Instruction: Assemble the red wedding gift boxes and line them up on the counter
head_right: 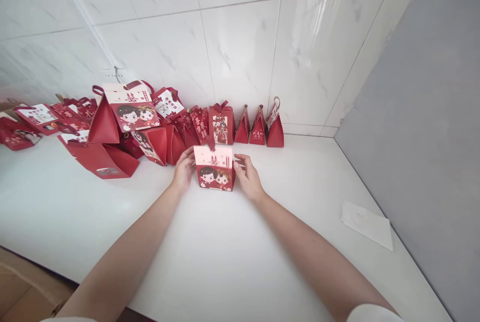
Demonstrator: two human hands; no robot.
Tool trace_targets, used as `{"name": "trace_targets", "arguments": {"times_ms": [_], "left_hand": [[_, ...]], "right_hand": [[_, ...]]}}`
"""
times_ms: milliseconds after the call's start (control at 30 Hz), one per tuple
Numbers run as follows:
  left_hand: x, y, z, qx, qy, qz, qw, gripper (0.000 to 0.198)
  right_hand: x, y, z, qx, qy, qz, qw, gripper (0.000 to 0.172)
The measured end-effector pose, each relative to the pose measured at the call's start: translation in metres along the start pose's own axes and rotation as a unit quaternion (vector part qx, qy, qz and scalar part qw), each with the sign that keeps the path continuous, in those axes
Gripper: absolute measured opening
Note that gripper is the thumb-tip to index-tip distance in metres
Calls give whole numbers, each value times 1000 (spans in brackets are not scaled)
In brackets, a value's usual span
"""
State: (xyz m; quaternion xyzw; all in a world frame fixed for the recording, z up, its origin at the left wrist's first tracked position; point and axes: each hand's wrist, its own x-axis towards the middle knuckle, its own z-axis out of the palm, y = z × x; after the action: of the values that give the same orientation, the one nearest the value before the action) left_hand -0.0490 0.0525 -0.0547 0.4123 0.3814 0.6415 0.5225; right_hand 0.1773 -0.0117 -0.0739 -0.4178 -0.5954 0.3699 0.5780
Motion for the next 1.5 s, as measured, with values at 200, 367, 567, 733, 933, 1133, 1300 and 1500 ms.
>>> {"name": "trace_targets", "arguments": {"times_ms": [200,367,567,733,933,1133,1300,1500], "left_hand": [[12,17,-17,51,123,63,989,30],[9,53,-5,96,166,83,978,24],[-14,114,32,167,23,17,986,32],[-47,162,50,260,-127,-26,957,40],[-97,147,63,346,-249,-17,904,28],[-95,123,50,324,-254,-62,909,15],[-86,178,32,313,-186,-10,931,16],[-94,202,-32,307,-112,-87,941,12]], "right_hand": [[-2,-3,0,41,-36,-5,998,31],[-2,-6,-2,59,-34,80,994,48],[6,-5,-12,101,54,118,986,51],[9,3,-18,112,92,141,979,48],[9,9,-18,115,88,155,977,46],[8,8,-19,97,75,154,980,43],[6,7,-19,70,63,154,984,41],[2,8,-20,47,49,160,985,39]]}}
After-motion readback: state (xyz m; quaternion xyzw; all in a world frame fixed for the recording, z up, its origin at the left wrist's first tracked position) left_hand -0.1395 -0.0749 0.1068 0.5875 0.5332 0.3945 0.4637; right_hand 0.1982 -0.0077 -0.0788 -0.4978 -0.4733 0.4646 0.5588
